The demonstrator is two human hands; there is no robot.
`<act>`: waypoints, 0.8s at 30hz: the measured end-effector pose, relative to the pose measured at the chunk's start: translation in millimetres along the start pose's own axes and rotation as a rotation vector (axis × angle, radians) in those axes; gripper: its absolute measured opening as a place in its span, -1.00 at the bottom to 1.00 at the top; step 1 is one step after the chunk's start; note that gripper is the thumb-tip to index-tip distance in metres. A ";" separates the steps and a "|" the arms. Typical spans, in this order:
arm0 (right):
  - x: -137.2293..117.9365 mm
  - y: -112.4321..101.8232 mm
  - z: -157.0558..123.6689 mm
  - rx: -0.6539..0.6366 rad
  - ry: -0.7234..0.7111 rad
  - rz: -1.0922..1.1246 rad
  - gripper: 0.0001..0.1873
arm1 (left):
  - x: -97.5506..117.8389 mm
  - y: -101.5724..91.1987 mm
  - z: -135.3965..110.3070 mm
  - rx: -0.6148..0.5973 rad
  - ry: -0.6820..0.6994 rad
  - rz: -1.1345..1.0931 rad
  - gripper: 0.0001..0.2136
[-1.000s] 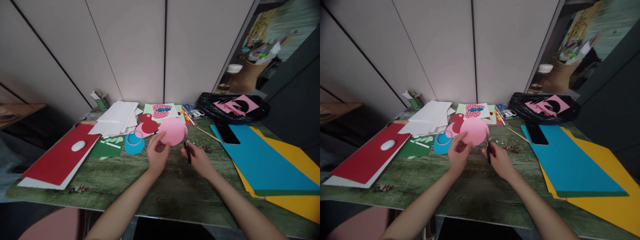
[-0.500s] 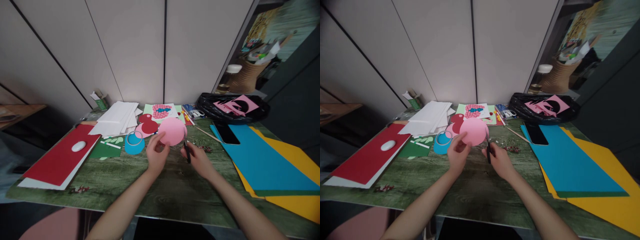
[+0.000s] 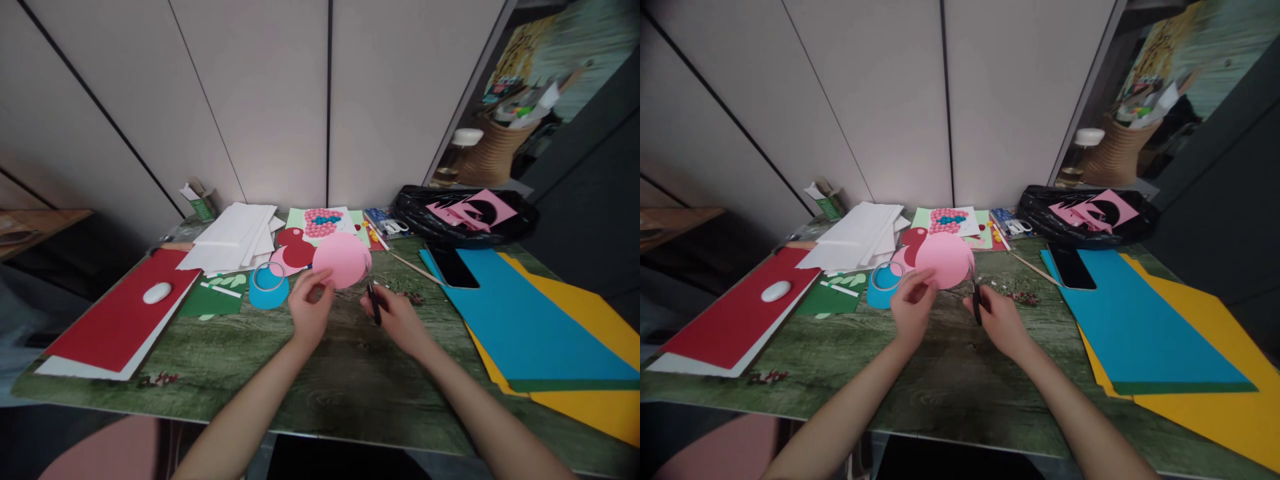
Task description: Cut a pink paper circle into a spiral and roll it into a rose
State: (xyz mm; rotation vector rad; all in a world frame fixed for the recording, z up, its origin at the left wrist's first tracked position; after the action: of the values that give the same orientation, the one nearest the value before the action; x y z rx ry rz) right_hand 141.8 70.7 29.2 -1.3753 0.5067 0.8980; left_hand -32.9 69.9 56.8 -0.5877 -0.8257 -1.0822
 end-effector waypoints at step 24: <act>1.6 3.8 0.7 -0.046 -0.014 -0.034 -0.76 | -4.3 -2.5 0.7 0.038 -0.072 -0.079 -0.69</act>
State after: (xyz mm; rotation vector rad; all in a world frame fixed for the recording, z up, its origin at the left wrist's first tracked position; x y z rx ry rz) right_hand 139.6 71.5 25.8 -1.4147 0.4527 0.8959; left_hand -36.4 71.8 53.8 -0.5685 -0.9368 -1.1199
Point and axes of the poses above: each hand's wrist, its own z-axis towards the middle knuckle, its own y-axis out of the palm, x = y × z, the point moved 7 cm from there along z, towards the middle knuckle
